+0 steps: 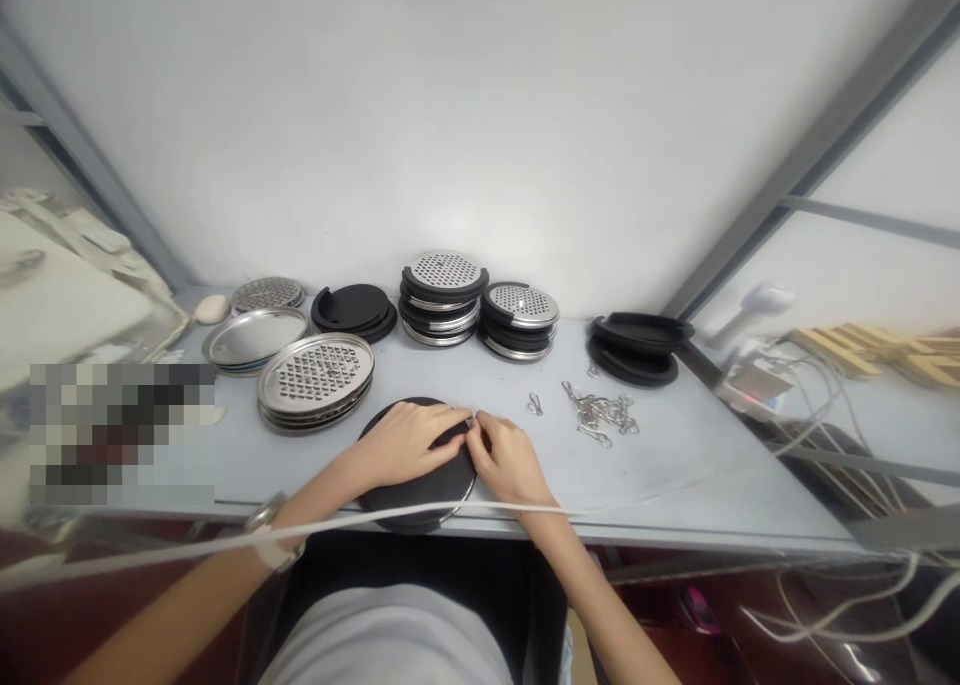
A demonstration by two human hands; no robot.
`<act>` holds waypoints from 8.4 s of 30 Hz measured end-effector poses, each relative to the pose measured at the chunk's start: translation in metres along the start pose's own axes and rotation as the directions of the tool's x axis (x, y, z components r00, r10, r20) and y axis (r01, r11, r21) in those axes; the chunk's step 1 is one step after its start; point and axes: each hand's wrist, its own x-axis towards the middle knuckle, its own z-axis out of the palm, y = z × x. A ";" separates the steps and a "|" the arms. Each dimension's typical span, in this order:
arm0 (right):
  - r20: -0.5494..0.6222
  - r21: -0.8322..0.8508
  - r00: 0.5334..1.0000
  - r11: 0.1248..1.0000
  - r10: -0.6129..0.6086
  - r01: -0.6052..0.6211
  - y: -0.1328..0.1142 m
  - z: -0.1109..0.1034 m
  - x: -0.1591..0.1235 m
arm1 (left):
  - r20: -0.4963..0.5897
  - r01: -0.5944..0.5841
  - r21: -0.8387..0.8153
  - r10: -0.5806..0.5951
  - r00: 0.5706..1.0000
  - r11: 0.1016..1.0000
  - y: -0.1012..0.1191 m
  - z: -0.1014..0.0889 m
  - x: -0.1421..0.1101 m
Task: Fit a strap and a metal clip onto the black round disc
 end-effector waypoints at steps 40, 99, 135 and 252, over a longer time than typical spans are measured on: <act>0.016 0.008 1.000 1.000 -0.011 0.011 -0.001 -0.002 0.001 | 0.039 0.026 0.052 -0.028 0.999 0.998 0.001 -0.001 0.000; 0.030 0.058 0.999 0.998 -0.012 0.010 0.002 -0.001 -0.001 | 0.009 0.035 0.069 -0.036 0.999 0.997 0.000 0.001 -0.001; 0.031 0.001 0.999 0.999 -0.043 0.043 0.002 -0.002 -0.001 | 0.026 0.016 0.069 -0.018 1.000 0.998 0.001 -0.002 -0.001; -0.006 0.188 0.999 0.982 0.039 -0.037 -0.002 0.000 -0.003 | 0.037 0.013 0.006 -0.013 0.999 1.000 0.000 0.000 0.000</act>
